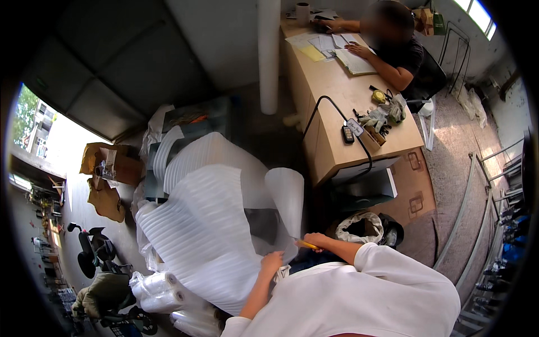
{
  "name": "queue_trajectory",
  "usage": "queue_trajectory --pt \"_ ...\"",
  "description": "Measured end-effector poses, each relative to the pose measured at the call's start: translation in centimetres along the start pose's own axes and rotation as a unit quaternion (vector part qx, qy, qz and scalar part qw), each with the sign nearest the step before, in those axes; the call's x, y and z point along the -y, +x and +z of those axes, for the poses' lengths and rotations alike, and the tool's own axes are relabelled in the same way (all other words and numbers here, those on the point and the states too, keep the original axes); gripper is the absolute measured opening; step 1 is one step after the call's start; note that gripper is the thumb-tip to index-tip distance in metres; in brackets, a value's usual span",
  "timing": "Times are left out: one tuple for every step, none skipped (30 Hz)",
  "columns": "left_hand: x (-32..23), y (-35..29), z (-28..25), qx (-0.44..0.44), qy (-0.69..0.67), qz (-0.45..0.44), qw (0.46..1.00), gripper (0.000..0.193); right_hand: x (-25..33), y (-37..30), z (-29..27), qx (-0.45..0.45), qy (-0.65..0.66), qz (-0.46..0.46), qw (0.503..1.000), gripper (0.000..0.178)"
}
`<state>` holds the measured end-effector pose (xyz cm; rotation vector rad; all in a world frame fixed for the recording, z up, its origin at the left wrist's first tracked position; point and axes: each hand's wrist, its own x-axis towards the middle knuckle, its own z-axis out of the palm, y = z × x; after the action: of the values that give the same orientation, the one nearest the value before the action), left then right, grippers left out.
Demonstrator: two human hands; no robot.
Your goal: The person uses yellow-handled scissors to cut a large sheet of white corrugated plastic material into smaller pieces. They repeatedly unfold, align, and cut the material while standing in a cluttered workspace.
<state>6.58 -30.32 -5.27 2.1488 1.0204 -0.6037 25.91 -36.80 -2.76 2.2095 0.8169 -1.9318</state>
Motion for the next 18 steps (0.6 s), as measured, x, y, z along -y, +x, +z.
queue_trajectory --pt "-0.1 0.1 -0.2 0.008 -0.004 0.0 1.0 0.026 -0.2 0.0 0.0 -0.001 -0.006 0.002 1.0 0.068" --pt "-0.2 0.3 -0.7 0.012 -0.005 -0.001 1.0 0.026 -0.1 0.1 -0.1 -0.003 -0.01 0.0 1.0 0.068" --pt "-0.5 0.2 -0.8 0.015 -0.004 -0.002 1.0 0.027 -0.1 0.1 -0.3 -0.005 -0.014 -0.003 1.0 0.068" --pt "-0.7 0.0 -0.7 0.018 -0.003 -0.004 1.0 0.027 -0.2 -0.2 -0.3 -0.005 -0.021 0.006 1.0 0.067" --pt "-0.5 0.0 -0.6 0.013 -0.004 -0.009 1.0 0.027 0.0 -0.3 -0.2 -0.009 -0.025 -0.012 1.0 0.067" --pt "-0.2 0.2 -0.2 0.012 0.008 -0.013 1.0 0.027 0.0 -0.4 -0.2 -0.006 -0.028 -0.018 0.999 0.067" --pt "0.2 0.3 0.1 0.012 0.006 -0.018 1.0 0.027 0.1 -0.4 -0.3 -0.004 -0.03 -0.023 0.999 0.067" --pt "0.3 0.1 0.0 0.014 0.004 -0.021 1.0 0.028 0.0 -0.5 -0.2 -0.002 -0.022 -0.033 0.999 0.067" --pt "-0.1 0.1 0.4 0.02 -0.002 -0.021 1.0 0.028 -0.3 -0.1 0.0 -0.004 -0.031 -0.026 0.999 0.067" --pt "-0.2 0.1 0.5 0.027 -0.003 -0.014 1.0 0.028 -0.4 0.3 0.1 -0.007 -0.021 -0.016 1.0 0.067" --pt "0.0 0.1 0.4 0.033 -0.006 -0.011 0.999 0.029 -0.5 0.6 0.1 -0.008 -0.016 -0.007 1.0 0.067" --pt "0.1 0.2 0.2 0.036 -0.009 -0.011 0.999 0.029 -0.7 0.5 0.2 -0.001 -0.011 -0.031 0.999 0.068" --pt "-0.2 0.4 0.1 0.031 -0.009 -0.008 0.999 0.029 -0.7 0.3 0.0 0.007 -0.007 -0.054 0.998 0.069" --pt "0.0 0.1 0.0 0.032 -0.003 -0.008 0.999 0.03 -0.3 0.3 0.2 0.011 -0.018 -0.044 0.999 0.069" --pt "0.1 -0.1 -0.1 0.033 0.002 -0.008 0.999 0.03 -0.3 0.2 0.2 0.004 -0.022 -0.048 0.999 0.069" --pt "0.0 0.2 -0.1 0.016 0.002 -0.001 1.0 0.029 -0.3 0.2 -0.2 -0.004 -0.027 -0.052 0.998 0.069" --pt "0.1 0.2 -0.2 0.013 -0.001 0.0 1.0 0.029 -0.3 0.2 -0.1 -0.005 -0.03 -0.055 0.998 0.069" --pt "-0.2 0.4 -0.4 0.009 -0.006 0.004 1.0 0.028 -0.1 0.3 -0.7 0.003 -0.033 -0.013 0.999 0.066"
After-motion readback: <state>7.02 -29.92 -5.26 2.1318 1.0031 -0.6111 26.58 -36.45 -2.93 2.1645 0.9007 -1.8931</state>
